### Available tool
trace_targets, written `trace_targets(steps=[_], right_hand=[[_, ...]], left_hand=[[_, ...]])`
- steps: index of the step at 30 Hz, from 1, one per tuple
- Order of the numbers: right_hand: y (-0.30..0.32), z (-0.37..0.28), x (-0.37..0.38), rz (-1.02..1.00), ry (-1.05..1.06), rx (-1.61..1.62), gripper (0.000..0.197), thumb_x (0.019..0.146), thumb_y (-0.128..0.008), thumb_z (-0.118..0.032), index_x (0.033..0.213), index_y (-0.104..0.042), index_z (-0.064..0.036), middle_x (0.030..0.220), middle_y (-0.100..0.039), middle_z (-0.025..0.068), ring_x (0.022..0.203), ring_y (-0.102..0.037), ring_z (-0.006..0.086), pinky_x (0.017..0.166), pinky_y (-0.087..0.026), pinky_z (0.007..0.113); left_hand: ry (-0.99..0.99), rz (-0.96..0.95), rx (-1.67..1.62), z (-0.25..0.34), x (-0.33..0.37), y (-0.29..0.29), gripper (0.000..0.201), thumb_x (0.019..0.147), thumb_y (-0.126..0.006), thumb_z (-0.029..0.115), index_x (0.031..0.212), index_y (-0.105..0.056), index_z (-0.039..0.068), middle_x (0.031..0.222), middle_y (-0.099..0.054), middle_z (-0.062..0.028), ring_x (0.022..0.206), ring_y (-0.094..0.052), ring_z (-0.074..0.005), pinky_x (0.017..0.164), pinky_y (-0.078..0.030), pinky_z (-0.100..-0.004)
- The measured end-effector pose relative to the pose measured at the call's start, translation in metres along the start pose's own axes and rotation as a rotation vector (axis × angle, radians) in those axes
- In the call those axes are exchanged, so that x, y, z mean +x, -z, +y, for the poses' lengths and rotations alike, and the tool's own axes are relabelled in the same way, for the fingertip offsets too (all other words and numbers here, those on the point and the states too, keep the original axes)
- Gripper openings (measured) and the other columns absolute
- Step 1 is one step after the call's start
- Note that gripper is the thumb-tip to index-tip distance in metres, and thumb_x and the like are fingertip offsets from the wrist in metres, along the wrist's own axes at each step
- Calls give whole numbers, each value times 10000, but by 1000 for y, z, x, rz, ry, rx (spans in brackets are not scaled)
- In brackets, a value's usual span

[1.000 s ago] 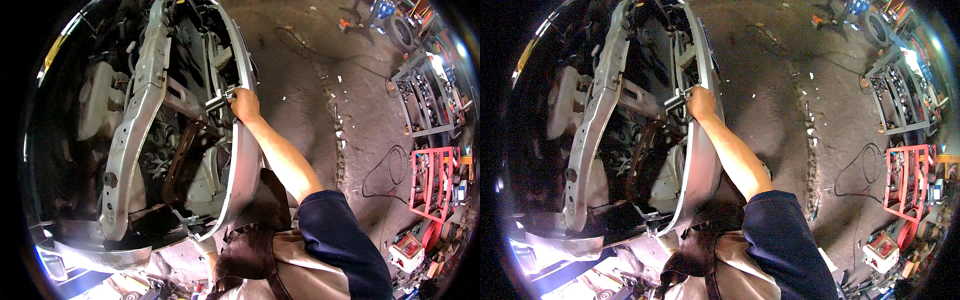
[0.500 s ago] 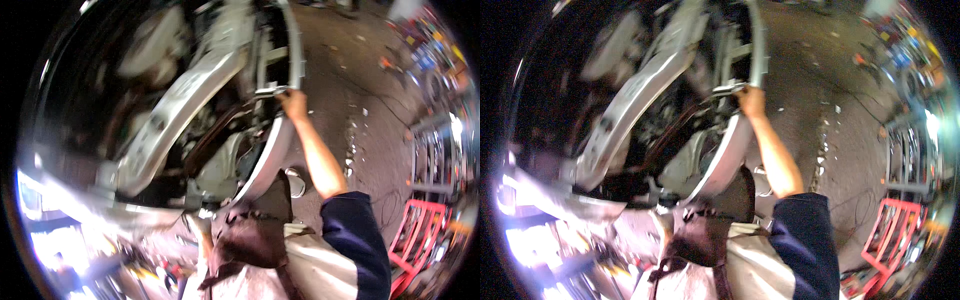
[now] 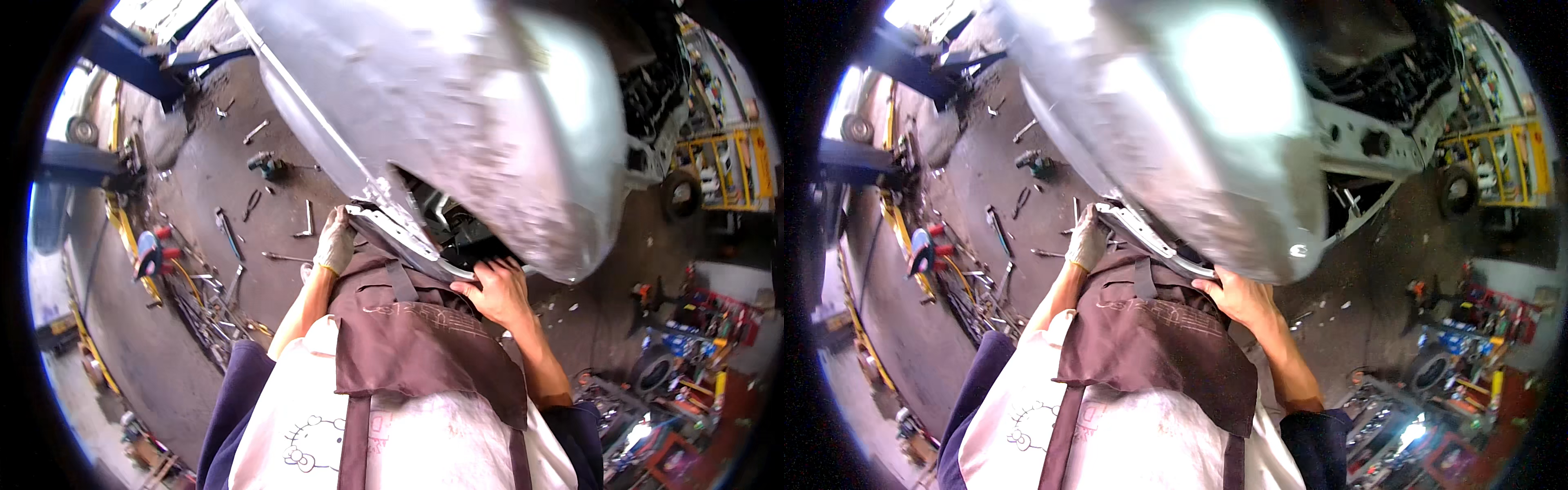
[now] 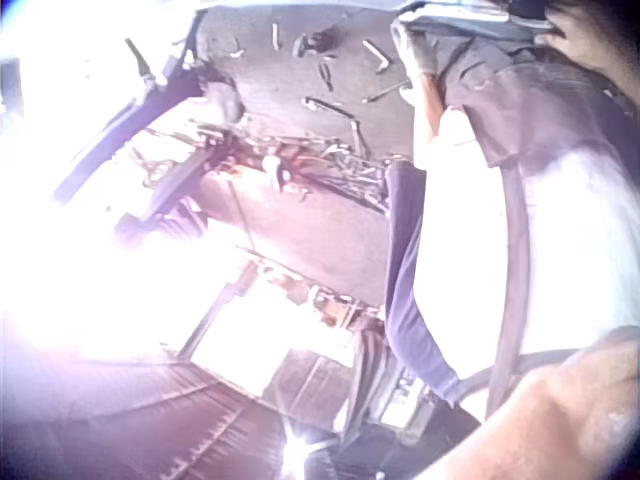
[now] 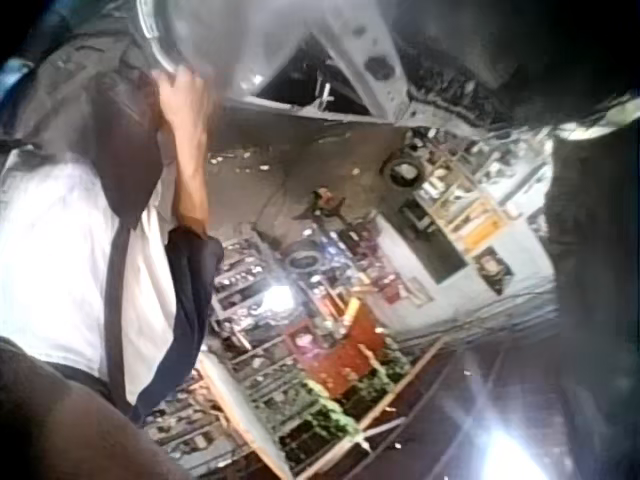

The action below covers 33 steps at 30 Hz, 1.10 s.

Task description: The person removes a damaged bumper cover from a silver car using a pry tool and hands, then installs a new headlight assembly into the front of the vehicle.

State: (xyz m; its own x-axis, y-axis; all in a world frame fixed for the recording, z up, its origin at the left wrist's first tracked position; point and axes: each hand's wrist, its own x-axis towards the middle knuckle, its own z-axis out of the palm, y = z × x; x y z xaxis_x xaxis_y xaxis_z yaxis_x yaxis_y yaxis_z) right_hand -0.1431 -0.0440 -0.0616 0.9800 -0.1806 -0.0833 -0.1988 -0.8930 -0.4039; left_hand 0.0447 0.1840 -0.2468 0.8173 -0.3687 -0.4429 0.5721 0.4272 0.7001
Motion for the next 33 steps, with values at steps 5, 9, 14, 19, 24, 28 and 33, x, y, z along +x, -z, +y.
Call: trace_targets(steps=[5, 9, 14, 19, 24, 28, 33], right_hand=[[12, 1, -6, 74, 111, -40, 380, 713, -734, -377, 649, -552, -50, 610, -543, 101, 625, -536, 292, 631, -390, 385], [16, 1, -2, 49, 143, -40, 356, 716, -741, -337, 656, -570, -31, 613, -546, 91, 620, -533, 283, 630, -393, 385], [26, -1, 9, -68, 191, -26, 334, 724, -740, -298, 652, -564, -23, 621, -555, 96, 610, -529, 286, 631, -403, 385], [33, 2, 7, -139, 189, -47, 346, 691, -766, -262, 616, -538, -12, 590, -523, 116, 568, -491, 301, 601, -405, 382], [36, 1, 6, -157, 192, -51, 349, 694, -766, -260, 644, -529, -9, 607, -525, 125, 592, -492, 311, 619, -408, 385], [38, -5, 5, -134, 169, -52, 351, 694, -765, -258, 650, -532, -1, 614, -525, 128, 601, -492, 311, 622, -410, 386], [37, -10, 1, -116, 127, -83, 342, 696, -766, -253, 680, -555, 16, 630, -529, 138, 623, -502, 312, 629, -415, 385]], left_hand=[[-42, -20, 333, 0, -4, -12, 246, 941, -536, 215, 1115, -518, 41, 935, -558, -9, 827, -499, -84, 721, -433, -231], [-56, 26, 323, 6, -7, -15, 297, 876, -614, 189, 1086, -509, 8, 898, -536, -19, 807, -483, -103, 739, -415, -243], [-76, 35, 321, 10, -12, -14, 328, 834, -646, 185, 1082, -518, 13, 897, -533, -13, 779, -483, -99, 717, -416, -240], [69, 136, 304, 10, -24, -12, 348, 821, -670, 186, 1091, -529, 18, 919, -562, -9, 808, -499, -92, 724, -421, -229], [-15, 79, 460, 18, -35, -13, 402, 851, -611, 275, 1139, -493, 20, 887, -523, -16, 803, -463, -99, 734, -400, -231], [-27, 57, 257, 22, -30, -17, 404, 802, -675, 184, 1118, -502, 2, 947, -548, -32, 833, -507, -109, 742, -426, -241], [-12, 12, 184, 22, -20, -21, 375, 806, -674, 184, 1090, -502, 10, 906, -536, -14, 764, -503, -86, 667, -436, -222]])
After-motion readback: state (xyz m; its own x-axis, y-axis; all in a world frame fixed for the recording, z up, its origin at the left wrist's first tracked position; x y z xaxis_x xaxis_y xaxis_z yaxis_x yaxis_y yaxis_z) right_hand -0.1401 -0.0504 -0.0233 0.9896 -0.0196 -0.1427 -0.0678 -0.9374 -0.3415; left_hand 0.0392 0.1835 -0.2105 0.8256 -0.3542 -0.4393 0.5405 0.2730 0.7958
